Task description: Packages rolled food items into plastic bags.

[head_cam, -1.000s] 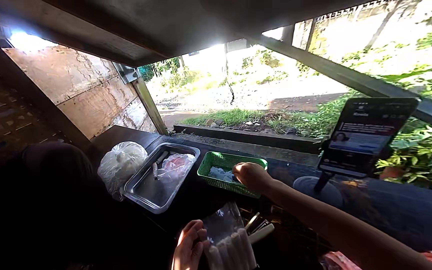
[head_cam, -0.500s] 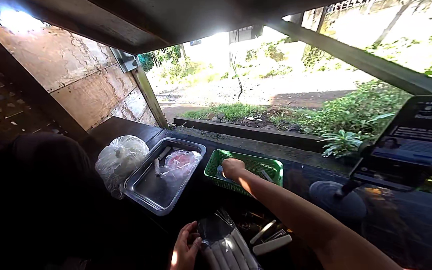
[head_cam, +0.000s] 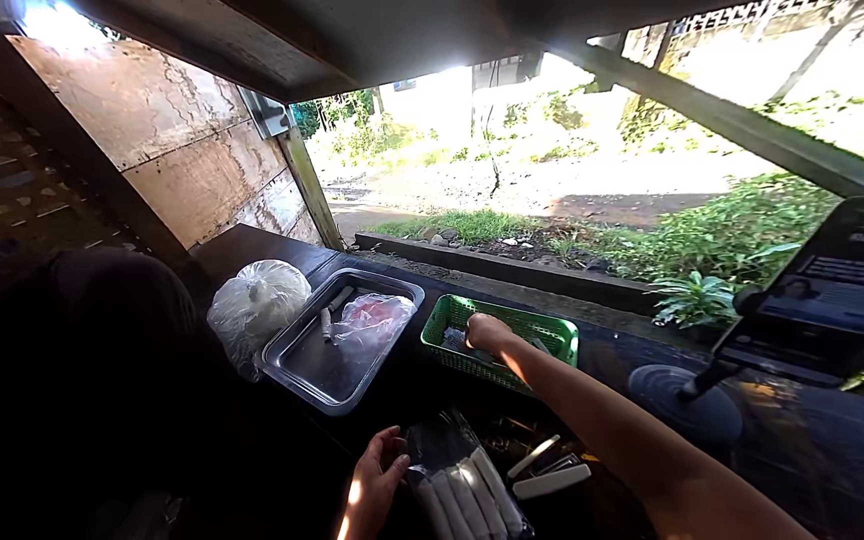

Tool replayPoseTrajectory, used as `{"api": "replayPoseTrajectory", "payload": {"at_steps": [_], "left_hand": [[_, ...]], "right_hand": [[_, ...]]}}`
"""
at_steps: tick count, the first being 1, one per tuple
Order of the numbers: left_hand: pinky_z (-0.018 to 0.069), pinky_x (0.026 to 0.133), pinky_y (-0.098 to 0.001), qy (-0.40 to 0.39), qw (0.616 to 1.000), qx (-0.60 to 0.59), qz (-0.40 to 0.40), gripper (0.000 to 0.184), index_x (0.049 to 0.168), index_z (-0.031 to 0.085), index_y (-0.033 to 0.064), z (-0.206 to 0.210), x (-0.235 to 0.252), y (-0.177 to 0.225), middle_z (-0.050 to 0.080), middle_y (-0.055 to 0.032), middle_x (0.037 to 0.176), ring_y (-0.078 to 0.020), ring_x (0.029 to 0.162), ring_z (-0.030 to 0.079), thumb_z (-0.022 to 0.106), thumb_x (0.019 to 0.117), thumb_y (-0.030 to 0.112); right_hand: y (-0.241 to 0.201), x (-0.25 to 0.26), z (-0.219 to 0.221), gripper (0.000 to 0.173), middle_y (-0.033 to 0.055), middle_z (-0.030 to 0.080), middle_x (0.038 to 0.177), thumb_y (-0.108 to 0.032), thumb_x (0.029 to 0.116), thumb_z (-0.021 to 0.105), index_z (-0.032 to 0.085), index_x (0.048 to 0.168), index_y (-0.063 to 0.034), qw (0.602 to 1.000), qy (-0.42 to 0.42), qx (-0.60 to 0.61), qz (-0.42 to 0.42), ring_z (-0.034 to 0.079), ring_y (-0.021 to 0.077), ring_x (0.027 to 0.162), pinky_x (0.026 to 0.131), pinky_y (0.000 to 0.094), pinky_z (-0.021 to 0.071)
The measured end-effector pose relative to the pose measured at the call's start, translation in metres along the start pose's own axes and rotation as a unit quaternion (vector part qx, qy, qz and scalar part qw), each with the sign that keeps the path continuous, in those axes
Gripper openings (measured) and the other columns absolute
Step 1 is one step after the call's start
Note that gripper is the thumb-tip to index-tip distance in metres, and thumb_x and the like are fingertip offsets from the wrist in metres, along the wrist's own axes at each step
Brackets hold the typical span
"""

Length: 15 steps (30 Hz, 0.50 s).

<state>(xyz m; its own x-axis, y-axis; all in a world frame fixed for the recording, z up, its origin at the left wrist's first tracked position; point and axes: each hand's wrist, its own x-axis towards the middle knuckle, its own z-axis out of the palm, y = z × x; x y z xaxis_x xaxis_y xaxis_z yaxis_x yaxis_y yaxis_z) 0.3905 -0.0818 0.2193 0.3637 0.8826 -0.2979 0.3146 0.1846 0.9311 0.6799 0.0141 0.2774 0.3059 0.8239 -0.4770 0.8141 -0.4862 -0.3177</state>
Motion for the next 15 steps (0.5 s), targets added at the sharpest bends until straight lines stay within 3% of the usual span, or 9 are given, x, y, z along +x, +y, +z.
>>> {"api": "replayPoseTrajectory", "payload": {"at_steps": [2,6,11,15], "left_hand": [[0.0581,0.076,-0.0324,0.009,1.0,0.016,-0.015,0.052,0.146,0.042,-0.0017,-0.001,0.005,0.005,0.066,-0.0151,0.12,-0.017,0.092,0.069,0.062,0.0982,0.0],[0.0573,0.073,-0.0324,0.007,0.998,0.057,-0.039,0.057,0.149,0.038,-0.001,0.0,0.013,0.012,0.068,-0.0155,0.112,-0.0166,0.083,0.069,0.063,0.0987,0.002],[0.0577,0.074,-0.0323,0.005,0.997,0.049,-0.054,0.057,0.149,0.038,-0.0014,-0.001,0.014,0.015,0.066,-0.0167,0.113,-0.0175,0.083,0.069,0.063,0.0984,-0.001],[0.0558,0.074,-0.0318,0.009,0.998,0.032,-0.059,0.058,0.15,0.037,-0.0021,0.0,0.011,0.016,0.068,-0.0181,0.111,-0.017,0.082,0.068,0.064,0.0989,0.002]], "right_hand": [[0.013,0.015,0.004,0.03,0.0262,0.064,0.125,-0.015,0.0949,0.069,0.067,0.117,0.0057,0.998,0.012,0.044,-0.03,0.061,0.0394,0.119,0.099,0.0585,0.0464],[0.026,0.016,0.001,0.021,0.0187,0.069,0.107,-0.014,0.0947,0.071,0.07,0.109,0.0011,0.987,0.031,0.15,-0.055,0.064,0.0279,0.094,0.088,0.0488,0.0488],[0.038,-0.003,-0.009,0.014,0.0177,0.068,0.101,-0.01,0.0943,0.07,0.071,0.104,0.0002,0.974,0.078,0.18,-0.116,0.062,0.0274,0.092,0.087,0.0498,0.0471],[0.034,-0.033,-0.016,0.012,0.0201,0.067,0.096,-0.004,0.0943,0.068,0.067,0.099,0.0069,0.949,0.125,0.236,-0.168,0.062,0.0267,0.089,0.085,0.0463,0.0486]]}}
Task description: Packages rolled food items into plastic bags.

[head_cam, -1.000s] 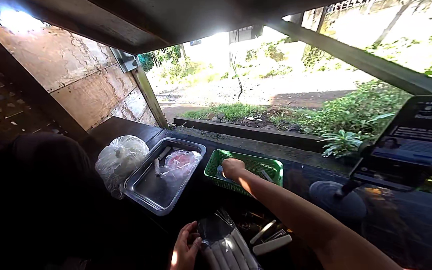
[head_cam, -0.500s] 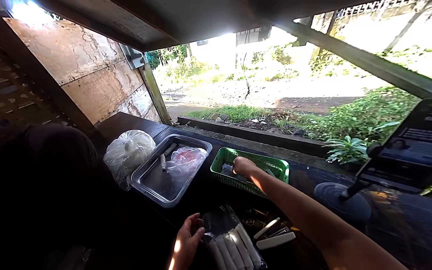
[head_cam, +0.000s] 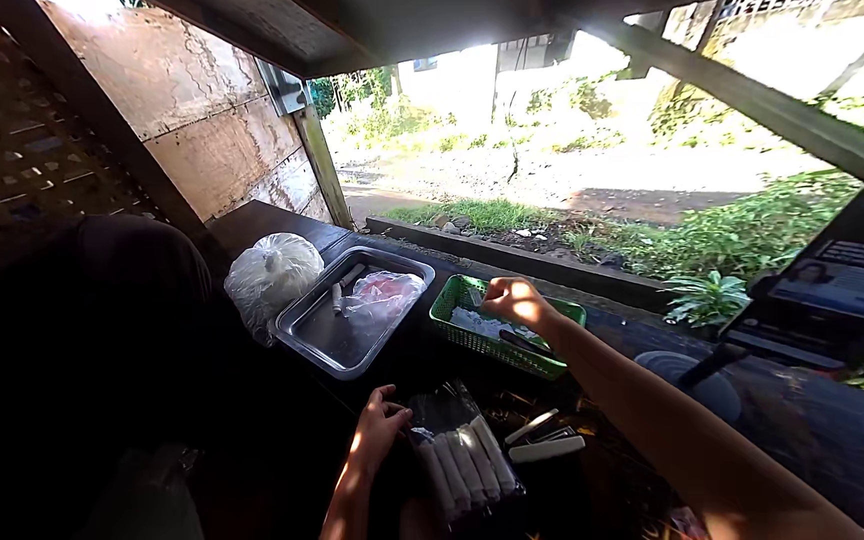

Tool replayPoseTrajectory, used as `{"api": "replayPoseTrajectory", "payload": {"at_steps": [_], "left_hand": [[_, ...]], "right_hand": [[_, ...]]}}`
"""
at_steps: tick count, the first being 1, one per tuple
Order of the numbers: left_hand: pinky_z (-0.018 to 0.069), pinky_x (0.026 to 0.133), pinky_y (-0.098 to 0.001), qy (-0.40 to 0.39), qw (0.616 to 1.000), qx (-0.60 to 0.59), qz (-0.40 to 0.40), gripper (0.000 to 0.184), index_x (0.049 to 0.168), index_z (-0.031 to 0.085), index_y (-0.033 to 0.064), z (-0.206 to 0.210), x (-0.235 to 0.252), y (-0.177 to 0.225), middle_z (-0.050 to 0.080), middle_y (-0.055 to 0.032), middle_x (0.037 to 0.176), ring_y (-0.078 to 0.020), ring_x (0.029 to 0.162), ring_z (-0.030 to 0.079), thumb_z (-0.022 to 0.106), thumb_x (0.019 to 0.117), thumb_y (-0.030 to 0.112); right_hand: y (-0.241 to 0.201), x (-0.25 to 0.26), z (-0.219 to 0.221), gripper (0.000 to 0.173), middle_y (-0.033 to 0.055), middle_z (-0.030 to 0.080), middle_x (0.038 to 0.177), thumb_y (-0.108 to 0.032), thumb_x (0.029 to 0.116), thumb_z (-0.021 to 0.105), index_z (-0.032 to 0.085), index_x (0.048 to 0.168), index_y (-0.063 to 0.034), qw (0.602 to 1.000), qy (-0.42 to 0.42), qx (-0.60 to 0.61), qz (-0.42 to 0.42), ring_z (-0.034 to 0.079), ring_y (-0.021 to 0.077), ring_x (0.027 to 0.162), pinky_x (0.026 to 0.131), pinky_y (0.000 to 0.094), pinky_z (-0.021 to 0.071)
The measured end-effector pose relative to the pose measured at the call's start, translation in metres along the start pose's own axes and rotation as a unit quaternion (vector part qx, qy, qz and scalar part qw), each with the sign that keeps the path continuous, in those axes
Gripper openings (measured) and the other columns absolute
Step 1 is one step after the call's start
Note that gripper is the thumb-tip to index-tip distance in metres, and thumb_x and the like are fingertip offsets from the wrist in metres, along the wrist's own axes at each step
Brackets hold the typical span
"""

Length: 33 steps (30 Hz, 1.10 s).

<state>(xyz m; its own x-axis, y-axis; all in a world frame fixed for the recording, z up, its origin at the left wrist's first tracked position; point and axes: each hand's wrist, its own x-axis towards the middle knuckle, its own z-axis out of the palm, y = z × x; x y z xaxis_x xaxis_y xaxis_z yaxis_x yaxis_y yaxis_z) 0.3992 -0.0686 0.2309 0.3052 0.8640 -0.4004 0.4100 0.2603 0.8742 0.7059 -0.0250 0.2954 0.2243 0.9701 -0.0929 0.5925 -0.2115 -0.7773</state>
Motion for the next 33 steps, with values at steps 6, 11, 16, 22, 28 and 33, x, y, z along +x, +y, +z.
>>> {"api": "replayPoseTrajectory", "payload": {"at_steps": [6,11,16,22,28,33], "left_hand": [[0.0549,0.075,-0.0325,0.0,1.0,0.005,0.0,0.06,0.151,0.037,-0.0006,0.0,0.0,0.001,0.067,-0.0173,0.109,-0.0169,0.083,0.066,0.065,0.0974,0.0],[0.0552,0.071,-0.0303,0.017,1.0,-0.005,-0.002,0.06,0.15,0.038,-0.001,0.0,0.0,0.001,0.067,-0.0165,0.105,-0.0154,0.077,0.066,0.066,0.096,-0.002],[0.0544,0.072,-0.0286,0.012,1.0,0.0,-0.008,0.045,0.14,0.051,-0.0028,0.0,0.001,0.002,0.066,-0.0147,0.103,-0.0136,0.078,0.064,0.064,0.0968,-0.003],[0.0558,0.072,-0.0274,0.015,1.0,-0.011,0.002,0.039,0.134,0.055,-0.0038,-0.001,0.001,-0.001,0.066,-0.0137,0.1,-0.0129,0.076,0.065,0.064,0.0962,-0.004],[0.0559,0.073,-0.0272,0.005,0.999,-0.038,-0.007,0.04,0.135,0.055,-0.0041,-0.003,0.002,-0.001,0.066,-0.014,0.102,-0.0129,0.077,0.066,0.064,0.096,-0.004],[0.0545,0.074,-0.0272,-0.033,0.998,-0.04,-0.024,0.042,0.136,0.054,-0.0053,-0.01,0.005,0.001,0.067,-0.015,0.106,-0.0121,0.08,0.065,0.066,0.0966,0.0]], "right_hand": [[-0.036,-0.055,0.029,0.018,0.0181,0.07,0.103,0.004,0.0929,0.065,0.066,0.11,0.0085,0.989,-0.094,0.043,-0.11,0.066,0.0183,0.089,0.084,0.0361,0.0542],[-0.035,-0.067,0.074,0.024,0.0182,0.071,0.107,0.002,0.0914,0.066,0.069,0.115,0.0047,0.964,-0.232,-0.021,-0.126,0.068,0.0226,0.096,0.091,0.0413,0.0529],[-0.038,-0.056,0.097,0.012,0.0182,0.069,0.103,-0.007,0.0939,0.07,0.074,0.101,0.0018,0.94,-0.289,-0.137,-0.119,0.062,0.0278,0.098,0.089,0.0474,0.0467],[-0.032,-0.04,0.108,0.014,0.0186,0.065,0.095,-0.009,0.0908,0.071,0.069,0.095,0.0047,0.925,-0.326,-0.138,-0.139,0.06,0.03,0.091,0.083,0.0519,0.0447],[-0.036,-0.037,0.115,0.01,0.0126,0.06,0.085,-0.006,0.0918,0.069,0.065,0.092,0.0033,0.931,-0.327,-0.141,-0.079,0.055,0.0217,0.079,0.074,0.0433,0.043],[-0.037,-0.033,0.118,0.012,0.018,0.065,0.092,-0.007,0.0912,0.07,0.067,0.096,0.0046,0.922,-0.336,-0.171,-0.094,0.06,0.0293,0.088,0.079,0.0512,0.0457]]}}
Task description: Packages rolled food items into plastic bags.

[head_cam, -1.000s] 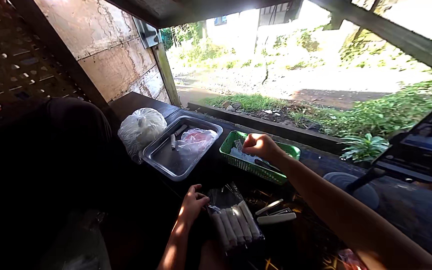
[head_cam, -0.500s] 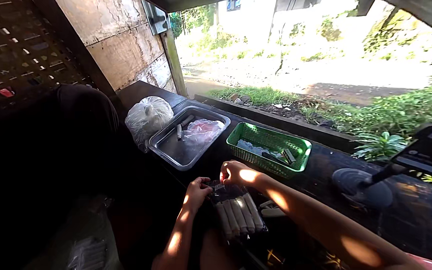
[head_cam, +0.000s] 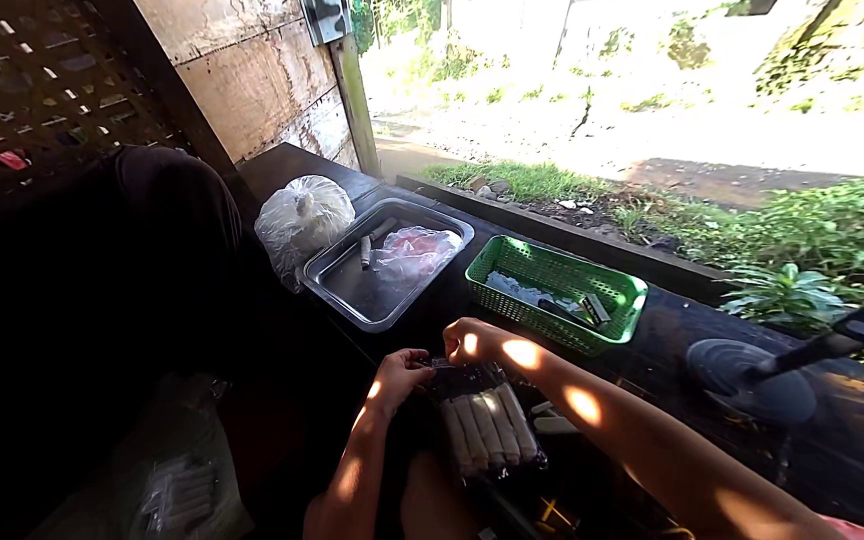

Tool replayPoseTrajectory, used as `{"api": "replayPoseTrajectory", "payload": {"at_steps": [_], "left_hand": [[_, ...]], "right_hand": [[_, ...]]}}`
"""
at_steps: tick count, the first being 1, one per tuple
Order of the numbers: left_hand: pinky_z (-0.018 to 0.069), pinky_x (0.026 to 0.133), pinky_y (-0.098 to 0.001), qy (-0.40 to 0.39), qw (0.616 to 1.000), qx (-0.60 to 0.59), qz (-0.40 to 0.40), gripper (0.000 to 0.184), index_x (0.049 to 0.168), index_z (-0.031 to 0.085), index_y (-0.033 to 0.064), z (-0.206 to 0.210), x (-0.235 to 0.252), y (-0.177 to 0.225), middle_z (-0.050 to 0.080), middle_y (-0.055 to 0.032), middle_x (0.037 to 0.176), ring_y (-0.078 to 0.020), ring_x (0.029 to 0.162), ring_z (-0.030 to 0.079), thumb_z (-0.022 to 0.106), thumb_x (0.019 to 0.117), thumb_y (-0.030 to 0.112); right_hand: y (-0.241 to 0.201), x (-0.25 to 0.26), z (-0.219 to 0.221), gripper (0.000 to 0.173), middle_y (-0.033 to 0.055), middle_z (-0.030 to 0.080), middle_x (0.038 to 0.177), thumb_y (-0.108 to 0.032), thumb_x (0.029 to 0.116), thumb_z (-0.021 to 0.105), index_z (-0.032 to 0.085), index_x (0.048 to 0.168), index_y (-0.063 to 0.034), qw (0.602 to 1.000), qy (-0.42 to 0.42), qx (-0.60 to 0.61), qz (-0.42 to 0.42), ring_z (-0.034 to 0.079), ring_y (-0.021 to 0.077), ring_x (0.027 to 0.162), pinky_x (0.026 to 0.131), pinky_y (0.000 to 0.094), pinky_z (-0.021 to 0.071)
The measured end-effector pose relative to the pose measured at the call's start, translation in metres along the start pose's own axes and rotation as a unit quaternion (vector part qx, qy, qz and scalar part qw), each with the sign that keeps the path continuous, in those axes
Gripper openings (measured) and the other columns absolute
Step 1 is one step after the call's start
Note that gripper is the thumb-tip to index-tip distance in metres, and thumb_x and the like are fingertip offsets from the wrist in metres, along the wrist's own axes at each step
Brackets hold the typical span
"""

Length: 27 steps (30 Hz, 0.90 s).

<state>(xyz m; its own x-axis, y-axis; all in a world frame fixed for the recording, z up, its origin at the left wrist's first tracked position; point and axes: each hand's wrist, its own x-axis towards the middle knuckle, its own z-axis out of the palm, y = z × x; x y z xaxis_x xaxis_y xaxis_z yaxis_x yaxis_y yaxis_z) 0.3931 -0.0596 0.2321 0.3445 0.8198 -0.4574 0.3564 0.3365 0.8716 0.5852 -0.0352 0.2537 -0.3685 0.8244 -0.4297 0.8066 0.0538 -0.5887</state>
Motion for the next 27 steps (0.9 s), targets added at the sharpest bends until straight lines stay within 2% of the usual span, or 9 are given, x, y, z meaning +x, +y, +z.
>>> {"api": "replayPoseTrajectory", "payload": {"at_steps": [3,10,18,22,23,25,27], "left_hand": [[0.054,0.073,-0.026,-0.012,1.0,0.012,-0.015,0.037,0.131,0.057,-0.0057,-0.002,0.003,0.003,0.067,-0.0135,0.104,-0.0108,0.078,0.064,0.067,0.0971,0.004],[0.0518,0.062,-0.0206,-0.003,1.0,0.018,-0.022,0.013,0.106,0.063,-0.0042,0.0,0.003,0.007,0.065,-0.0051,0.082,-0.0064,0.065,0.061,0.067,0.0969,0.003],[0.0515,0.064,-0.0213,0.012,1.0,0.025,0.009,0.012,0.105,0.064,-0.0022,0.002,0.001,0.001,0.065,-0.0054,0.086,-0.0068,0.068,0.061,0.068,0.0966,0.005],[0.0517,0.063,-0.0215,0.029,0.999,0.025,0.02,0.011,0.105,0.063,-0.0022,0.005,0.002,-0.003,0.065,-0.0055,0.085,-0.0069,0.067,0.061,0.068,0.0973,0.005],[0.0516,0.063,-0.0213,0.034,0.999,0.028,0.026,0.011,0.105,0.063,-0.0022,0.006,0.001,-0.004,0.065,-0.0054,0.084,-0.0067,0.067,0.061,0.068,0.0974,0.005],[0.052,0.064,-0.0216,0.038,0.998,0.038,0.039,0.012,0.105,0.063,-0.0026,0.007,0.001,-0.005,0.065,-0.0061,0.085,-0.0068,0.067,0.061,0.067,0.0977,0.006],[0.0532,0.065,-0.0228,0.042,0.996,0.054,0.051,0.013,0.107,0.063,-0.0027,0.007,0.0,-0.007,0.065,-0.0074,0.088,-0.0076,0.068,0.062,0.067,0.098,0.006]], "right_hand": [[-0.003,0.0,-0.002,0.012,0.0172,0.064,0.091,-0.007,0.0904,0.07,0.067,0.094,0.0036,1.0,-0.006,-0.014,-0.004,0.06,0.0289,0.087,0.078,0.0517,0.0445],[-0.005,-0.004,-0.006,0.01,0.0124,0.061,0.087,-0.002,0.0885,0.071,0.064,0.094,0.0031,0.999,0.004,-0.005,-0.036,0.056,0.0219,0.081,0.075,0.0439,0.0434],[0.002,0.0,-0.003,0.01,0.0115,0.062,0.086,-0.002,0.0881,0.071,0.063,0.094,0.0024,0.998,0.006,0.016,-0.055,0.056,0.0215,0.082,0.075,0.0445,0.0441],[0.005,0.0,-0.001,0.026,0.0143,0.067,0.101,0.0,0.0878,0.073,0.065,0.113,0.0006,0.997,0.003,0.055,-0.045,0.062,0.0223,0.092,0.084,0.0438,0.0494],[0.005,-0.001,-0.002,0.025,0.0141,0.068,0.102,-0.002,0.0889,0.073,0.067,0.113,0.0001,0.998,-0.004,0.048,-0.04,0.063,0.0217,0.092,0.085,0.0428,0.0492],[0.002,-0.006,-0.004,0.017,0.0154,0.067,0.097,-0.008,0.0916,0.073,0.07,0.105,0.0018,0.999,-0.011,0.005,-0.033,0.061,0.0253,0.089,0.082,0.0473,0.0463],[0.0,-0.009,-0.003,0.015,0.0168,0.068,0.095,-0.012,0.0938,0.071,0.071,0.101,0.0015,0.999,-0.008,-0.035,-0.022,0.062,0.0297,0.091,0.082,0.0517,0.0461]]}}
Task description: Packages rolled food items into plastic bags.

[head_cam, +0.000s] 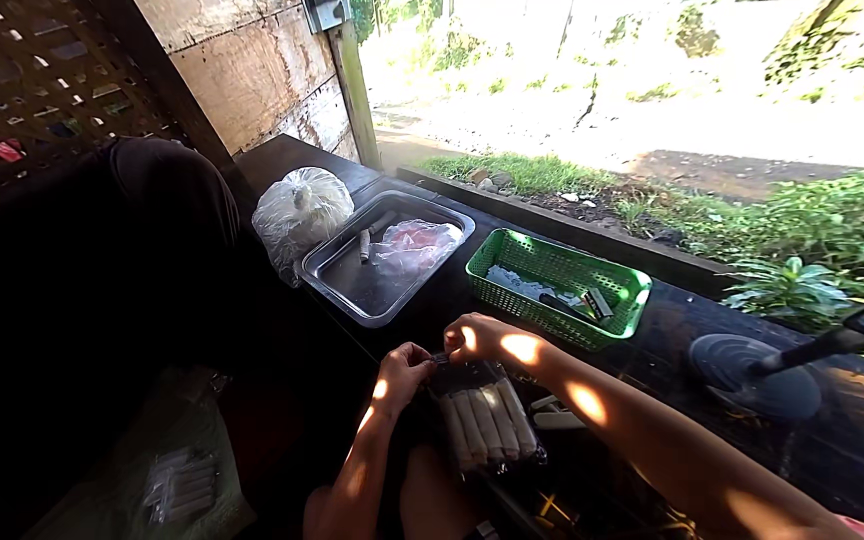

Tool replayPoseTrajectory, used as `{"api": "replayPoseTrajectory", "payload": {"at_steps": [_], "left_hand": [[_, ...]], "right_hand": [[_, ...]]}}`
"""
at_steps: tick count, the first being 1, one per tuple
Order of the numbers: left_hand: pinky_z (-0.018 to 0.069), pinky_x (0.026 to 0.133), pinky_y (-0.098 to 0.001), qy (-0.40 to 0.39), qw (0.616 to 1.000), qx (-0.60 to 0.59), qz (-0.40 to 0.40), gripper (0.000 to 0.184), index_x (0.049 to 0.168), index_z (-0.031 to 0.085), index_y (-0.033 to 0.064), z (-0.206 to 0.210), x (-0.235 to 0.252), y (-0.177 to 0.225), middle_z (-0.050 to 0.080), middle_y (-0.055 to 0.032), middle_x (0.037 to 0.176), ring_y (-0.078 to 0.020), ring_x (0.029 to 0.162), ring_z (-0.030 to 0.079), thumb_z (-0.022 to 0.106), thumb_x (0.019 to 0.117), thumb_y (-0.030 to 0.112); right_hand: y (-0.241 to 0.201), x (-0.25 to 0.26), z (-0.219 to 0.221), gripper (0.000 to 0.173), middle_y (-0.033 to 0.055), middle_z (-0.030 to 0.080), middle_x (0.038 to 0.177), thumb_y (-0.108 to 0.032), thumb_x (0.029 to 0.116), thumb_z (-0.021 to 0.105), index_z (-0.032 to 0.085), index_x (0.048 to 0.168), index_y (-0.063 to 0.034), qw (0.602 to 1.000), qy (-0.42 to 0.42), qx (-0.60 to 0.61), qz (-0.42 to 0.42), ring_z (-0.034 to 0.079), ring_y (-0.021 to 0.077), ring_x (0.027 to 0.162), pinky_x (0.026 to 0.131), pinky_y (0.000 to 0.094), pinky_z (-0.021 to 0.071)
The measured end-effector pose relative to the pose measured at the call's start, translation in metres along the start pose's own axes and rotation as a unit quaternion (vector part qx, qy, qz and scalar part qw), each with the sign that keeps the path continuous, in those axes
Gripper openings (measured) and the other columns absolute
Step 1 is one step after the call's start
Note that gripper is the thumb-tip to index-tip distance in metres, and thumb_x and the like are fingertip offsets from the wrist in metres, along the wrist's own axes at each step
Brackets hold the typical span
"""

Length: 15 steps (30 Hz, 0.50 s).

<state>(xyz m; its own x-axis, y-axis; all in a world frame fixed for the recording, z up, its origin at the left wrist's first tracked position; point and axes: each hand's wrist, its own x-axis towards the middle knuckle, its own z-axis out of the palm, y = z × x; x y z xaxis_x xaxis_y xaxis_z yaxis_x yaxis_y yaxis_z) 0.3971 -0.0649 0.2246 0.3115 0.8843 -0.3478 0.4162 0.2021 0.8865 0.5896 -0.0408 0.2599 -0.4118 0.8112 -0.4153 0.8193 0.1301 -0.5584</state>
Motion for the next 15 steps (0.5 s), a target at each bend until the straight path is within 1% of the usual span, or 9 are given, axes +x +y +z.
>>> {"api": "replayPoseTrajectory", "payload": {"at_steps": [3,5,6,8,10,11,13,15], "left_hand": [[0.0545,0.068,-0.0251,0.002,1.0,0.011,0.018,0.015,0.109,0.063,-0.0028,0.0,-0.001,-0.002,0.066,-0.0087,0.092,-0.0095,0.071,0.063,0.067,0.0983,0.007],[0.055,0.069,-0.025,-0.003,1.0,0.007,0.024,0.015,0.109,0.063,-0.0024,-0.001,-0.003,-0.003,0.066,-0.0082,0.093,-0.0091,0.073,0.064,0.067,0.0982,0.007],[0.0549,0.07,-0.0248,-0.009,1.0,0.003,0.027,0.015,0.109,0.062,-0.0025,-0.002,-0.003,-0.002,0.065,-0.008,0.093,-0.0088,0.073,0.064,0.067,0.0982,0.007],[0.0544,0.071,-0.0242,-0.02,0.999,-0.013,0.035,0.015,0.11,0.061,-0.0037,-0.003,-0.004,-0.002,0.065,-0.008,0.093,-0.0082,0.074,0.063,0.065,0.0979,0.003],[0.0545,0.072,-0.0235,-0.024,0.998,-0.041,0.035,0.012,0.109,0.06,-0.005,-0.004,-0.006,-0.001,0.064,-0.0075,0.092,-0.0076,0.074,0.063,0.063,0.0976,-0.002],[0.0549,0.073,-0.0236,-0.027,0.998,-0.057,0.029,0.011,0.109,0.059,-0.0055,-0.005,-0.007,0.0,0.064,-0.0072,0.091,-0.0076,0.074,0.063,0.059,0.098,-0.005],[0.055,0.072,-0.0242,-0.036,0.996,-0.084,0.007,0.016,0.112,0.058,-0.0062,-0.008,-0.008,0.003,0.065,-0.0067,0.092,-0.0081,0.074,0.064,0.046,0.1002,-0.007],[0.0538,0.068,-0.0237,-0.053,0.994,-0.096,-0.018,0.029,0.116,0.058,-0.0046,-0.011,-0.006,0.006,0.066,-0.0046,0.09,-0.008,0.072,0.064,0.033,0.1017,-0.001]], "right_hand": [[0.0,-0.007,0.006,0.017,0.0189,0.068,0.095,-0.015,0.0941,0.069,0.071,0.1,0.0013,0.999,0.032,-0.012,-0.009,0.063,0.0339,0.095,0.088,0.0559,0.0449],[0.002,-0.013,0.015,0.017,0.0193,0.068,0.095,-0.014,0.0934,0.068,0.071,0.098,0.0023,0.997,0.07,-0.009,-0.038,0.062,0.0344,0.098,0.094,0.0553,0.0411],[0.005,-0.015,0.021,0.018,0.0195,0.068,0.094,-0.014,0.0923,0.067,0.071,0.095,0.0032,0.993,0.1,-0.014,-0.063,0.062,0.035,0.098,0.095,0.0548,0.0395],[0.014,-0.017,0.037,0.016,0.0179,0.069,0.084,-0.012,0.0869,0.067,0.07,0.084,0.0034,0.971,0.193,-0.038,-0.14,0.063,0.0353,0.09,0.089,0.0535,0.0398],[0.02,-0.016,0.051,0.012,0.0156,0.07,0.077,-0.008,0.083,0.068,0.069,0.077,0.002,0.938,0.277,-0.072,-0.196,0.065,0.0348,0.083,0.084,0.0532,0.0428],[0.022,-0.016,0.057,0.012,0.0149,0.068,0.073,-0.007,0.0817,0.069,0.067,0.074,0.0011,0.92,0.314,-0.094,-0.217,0.066,0.0345,0.08,0.081,0.053,0.0444],[0.026,-0.014,0.066,0.015,0.0122,0.064,0.066,-0.006,0.0795,0.07,0.062,0.067,-0.0025,0.877,0.38,-0.15,-0.253,0.065,0.032,0.072,0.075,0.05,0.0468],[0.029,-0.012,0.072,0.018,0.0104,0.061,0.062,-0.007,0.0799,0.068,0.058,0.065,-0.0049,0.84,0.425,-0.19,-0.278,0.064,0.0302,0.068,0.073,0.0474,0.0474]]}}
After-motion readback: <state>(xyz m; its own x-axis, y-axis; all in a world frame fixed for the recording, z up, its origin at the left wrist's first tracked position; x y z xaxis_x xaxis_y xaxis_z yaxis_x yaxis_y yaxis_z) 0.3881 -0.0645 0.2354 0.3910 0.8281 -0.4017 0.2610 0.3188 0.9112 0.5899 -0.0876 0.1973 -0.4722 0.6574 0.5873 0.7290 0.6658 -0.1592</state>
